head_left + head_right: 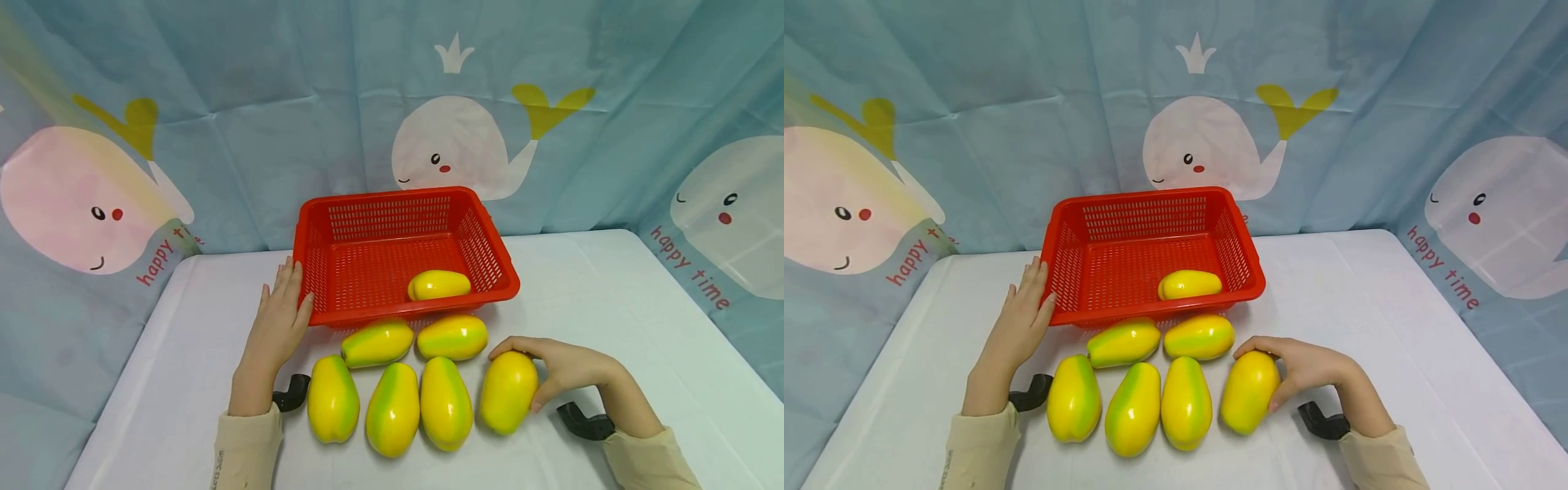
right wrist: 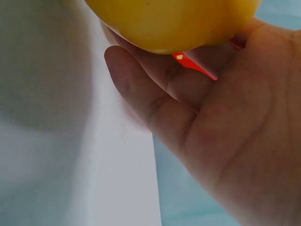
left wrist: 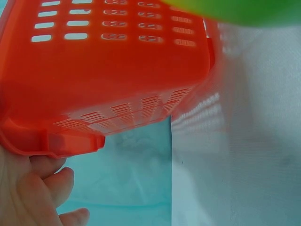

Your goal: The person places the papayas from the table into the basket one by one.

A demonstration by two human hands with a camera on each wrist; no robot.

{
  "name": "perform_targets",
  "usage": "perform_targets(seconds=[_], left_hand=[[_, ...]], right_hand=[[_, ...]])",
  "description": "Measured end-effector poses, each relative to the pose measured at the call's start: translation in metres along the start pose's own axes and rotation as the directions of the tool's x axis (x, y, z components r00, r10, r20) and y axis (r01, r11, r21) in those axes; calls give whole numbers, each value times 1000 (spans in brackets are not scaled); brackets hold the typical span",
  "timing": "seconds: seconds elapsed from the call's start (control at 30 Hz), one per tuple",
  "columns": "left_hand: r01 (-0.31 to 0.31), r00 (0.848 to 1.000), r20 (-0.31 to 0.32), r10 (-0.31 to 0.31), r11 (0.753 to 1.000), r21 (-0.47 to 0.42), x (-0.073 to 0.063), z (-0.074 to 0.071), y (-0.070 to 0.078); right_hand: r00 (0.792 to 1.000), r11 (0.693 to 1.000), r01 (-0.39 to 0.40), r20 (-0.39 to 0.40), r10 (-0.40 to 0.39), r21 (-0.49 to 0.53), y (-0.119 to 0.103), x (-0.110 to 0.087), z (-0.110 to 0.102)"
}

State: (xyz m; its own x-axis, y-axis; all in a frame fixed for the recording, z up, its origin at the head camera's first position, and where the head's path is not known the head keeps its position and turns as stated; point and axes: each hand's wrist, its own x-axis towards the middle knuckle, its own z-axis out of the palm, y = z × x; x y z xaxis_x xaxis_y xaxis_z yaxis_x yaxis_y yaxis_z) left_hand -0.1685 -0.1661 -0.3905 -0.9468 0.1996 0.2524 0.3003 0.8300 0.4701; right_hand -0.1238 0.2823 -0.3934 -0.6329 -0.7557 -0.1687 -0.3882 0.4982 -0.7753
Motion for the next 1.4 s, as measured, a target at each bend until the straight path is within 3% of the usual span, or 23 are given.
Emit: perform_targets(seconds=[0.17, 0.47, 1.1, 1.4], left_hand=[[3, 1000, -4, -3, 1000, 2, -1, 0, 0], [2, 1000, -6, -2, 1000, 4, -1, -1, 1], [5, 1000, -2, -5, 1000, -6, 0, -1, 0], [0, 1000, -4, 0, 1000, -14, 0, 0, 1]], right_hand=[[1000, 1000, -2, -26, 2, 22, -2, -3, -3], [989, 999, 47, -141, -47, -4, -7, -4, -8], [945, 1000, 21, -327, -13, 22, -9, -5, -9], [909, 999, 16, -418, 7, 52, -9, -6, -9]])
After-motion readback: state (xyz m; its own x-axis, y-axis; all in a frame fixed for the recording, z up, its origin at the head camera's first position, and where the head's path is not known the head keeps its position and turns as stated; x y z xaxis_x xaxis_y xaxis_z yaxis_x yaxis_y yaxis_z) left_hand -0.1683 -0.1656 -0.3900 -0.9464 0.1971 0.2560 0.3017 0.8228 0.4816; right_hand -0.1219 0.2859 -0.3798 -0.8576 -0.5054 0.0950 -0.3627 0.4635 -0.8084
